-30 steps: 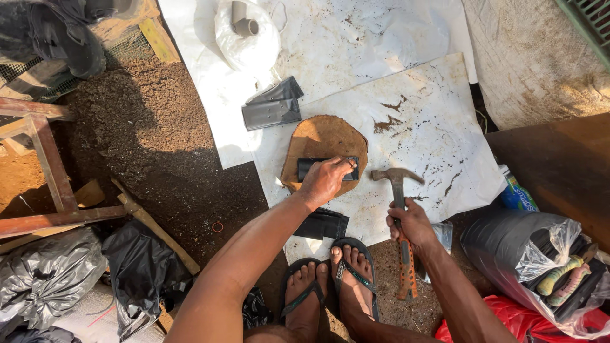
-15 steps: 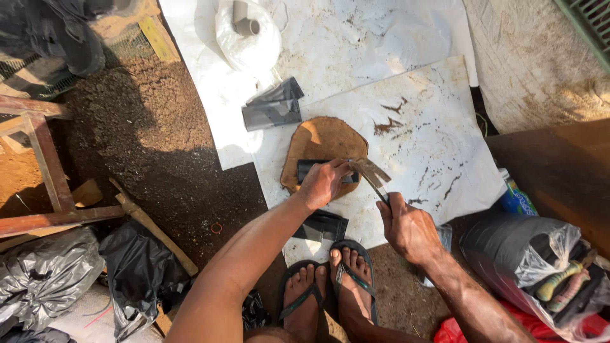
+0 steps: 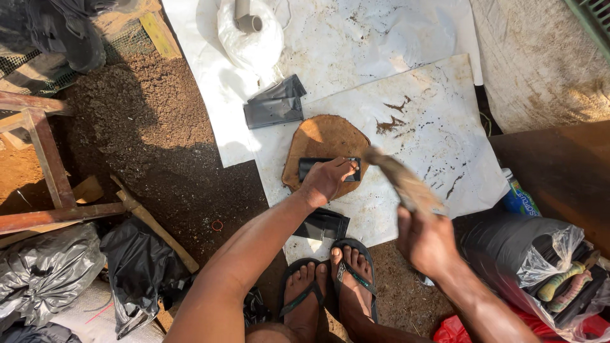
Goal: The person unpacks metal parts from plastic bags and places them on a wooden block. They then use a hammer to drive nails into the metal parts, securing them together. The person handles multiple metal pieces and a hammer throughout the process.
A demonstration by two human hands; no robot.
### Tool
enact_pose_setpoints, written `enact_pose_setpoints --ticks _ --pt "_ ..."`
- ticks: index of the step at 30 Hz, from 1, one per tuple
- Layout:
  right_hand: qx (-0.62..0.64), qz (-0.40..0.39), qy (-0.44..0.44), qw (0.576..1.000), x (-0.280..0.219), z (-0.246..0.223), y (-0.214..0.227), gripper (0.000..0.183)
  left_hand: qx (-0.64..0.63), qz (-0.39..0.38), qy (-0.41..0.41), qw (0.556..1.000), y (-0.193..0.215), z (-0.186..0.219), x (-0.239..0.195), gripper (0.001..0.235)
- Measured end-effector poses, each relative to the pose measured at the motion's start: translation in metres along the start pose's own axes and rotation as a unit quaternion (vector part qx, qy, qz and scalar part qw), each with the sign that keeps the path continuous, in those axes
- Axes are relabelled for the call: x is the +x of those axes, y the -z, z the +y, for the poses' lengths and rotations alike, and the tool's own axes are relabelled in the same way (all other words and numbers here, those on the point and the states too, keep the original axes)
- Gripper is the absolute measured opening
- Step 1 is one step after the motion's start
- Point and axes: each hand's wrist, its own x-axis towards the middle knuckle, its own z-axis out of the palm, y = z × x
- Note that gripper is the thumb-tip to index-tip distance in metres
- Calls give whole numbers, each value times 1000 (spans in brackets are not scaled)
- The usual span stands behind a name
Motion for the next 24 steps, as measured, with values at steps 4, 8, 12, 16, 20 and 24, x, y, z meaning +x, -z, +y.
enact_pose_setpoints --ticks 4,8,12,16,20,24 --pt "-45 -62 -40 996 -2 19 -21 30 30 17 -18 999 4 8 0 32" --pt "-3 94 132 987 -17 33 -19 31 19 21 -24 999 9 13 4 24" --pt "45 151 94 983 -21 39 -28 29 -19 28 45 998 13 17 8 15" --pt "143 80 -75 984 -12 51 -62 25 -83 74 72 991 16 17 10 8" --pt "164 62 -115 978 -20 68 -81 21 -61 62 39 995 16 14 8 10" --pt "112 131 41 984 -28 66 -73 24 -30 41 11 999 9 11 4 20"
